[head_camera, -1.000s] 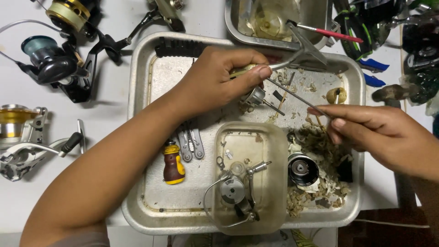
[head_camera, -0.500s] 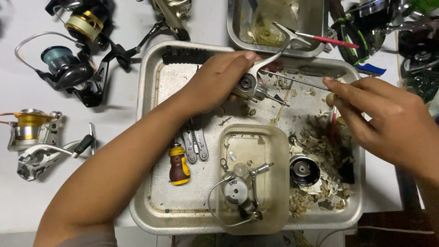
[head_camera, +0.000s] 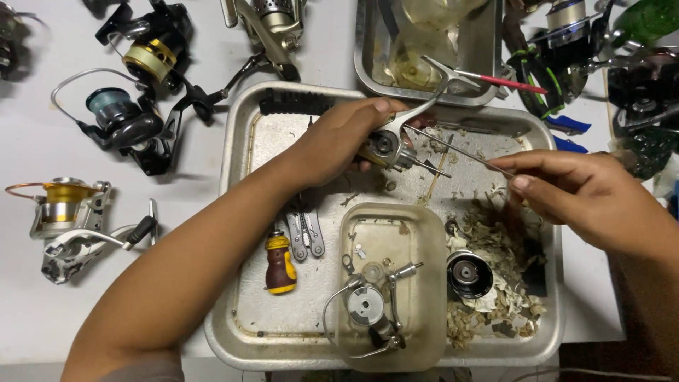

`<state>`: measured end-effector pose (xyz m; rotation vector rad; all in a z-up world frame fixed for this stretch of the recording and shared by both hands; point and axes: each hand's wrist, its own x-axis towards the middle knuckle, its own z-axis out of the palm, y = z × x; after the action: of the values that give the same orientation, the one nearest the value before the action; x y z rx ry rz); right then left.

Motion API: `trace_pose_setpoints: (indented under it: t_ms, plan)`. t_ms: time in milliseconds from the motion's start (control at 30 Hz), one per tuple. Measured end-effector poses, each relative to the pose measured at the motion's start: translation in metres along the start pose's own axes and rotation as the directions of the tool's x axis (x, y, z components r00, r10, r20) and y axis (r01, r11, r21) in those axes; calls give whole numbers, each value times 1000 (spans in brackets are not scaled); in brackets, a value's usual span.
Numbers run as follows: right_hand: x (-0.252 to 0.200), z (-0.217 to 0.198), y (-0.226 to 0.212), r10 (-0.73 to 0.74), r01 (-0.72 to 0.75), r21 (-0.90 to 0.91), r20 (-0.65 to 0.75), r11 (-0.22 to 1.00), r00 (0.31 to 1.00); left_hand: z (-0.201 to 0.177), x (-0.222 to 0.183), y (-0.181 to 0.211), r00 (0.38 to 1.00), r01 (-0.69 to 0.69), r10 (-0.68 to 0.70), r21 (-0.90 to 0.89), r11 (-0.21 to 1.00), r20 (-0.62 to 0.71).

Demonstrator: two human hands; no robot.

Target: Lubricating and maintaining the internal bearings and components of a fishing reel using a screwdriver and brush.

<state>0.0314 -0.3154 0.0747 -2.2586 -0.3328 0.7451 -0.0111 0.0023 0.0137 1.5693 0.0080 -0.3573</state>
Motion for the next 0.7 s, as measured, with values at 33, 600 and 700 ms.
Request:
trace_pose_setpoints:
  t_ms: [33, 600, 700]
  plan:
    - [0, -1, 1, -1, 1, 1, 0, 1000, 1000, -2, 1, -2, 1000, 0, 0, 1, 1000, 0]
    - [-13, 6, -18, -238, 193, -348, -92, 917, 967, -7, -3, -5, 923, -383, 368, 218, 897, 110]
    - [4, -12, 29, 2, -77, 329, 223, 941, 975, -4, -2, -9, 898, -438, 410, 234, 868, 161]
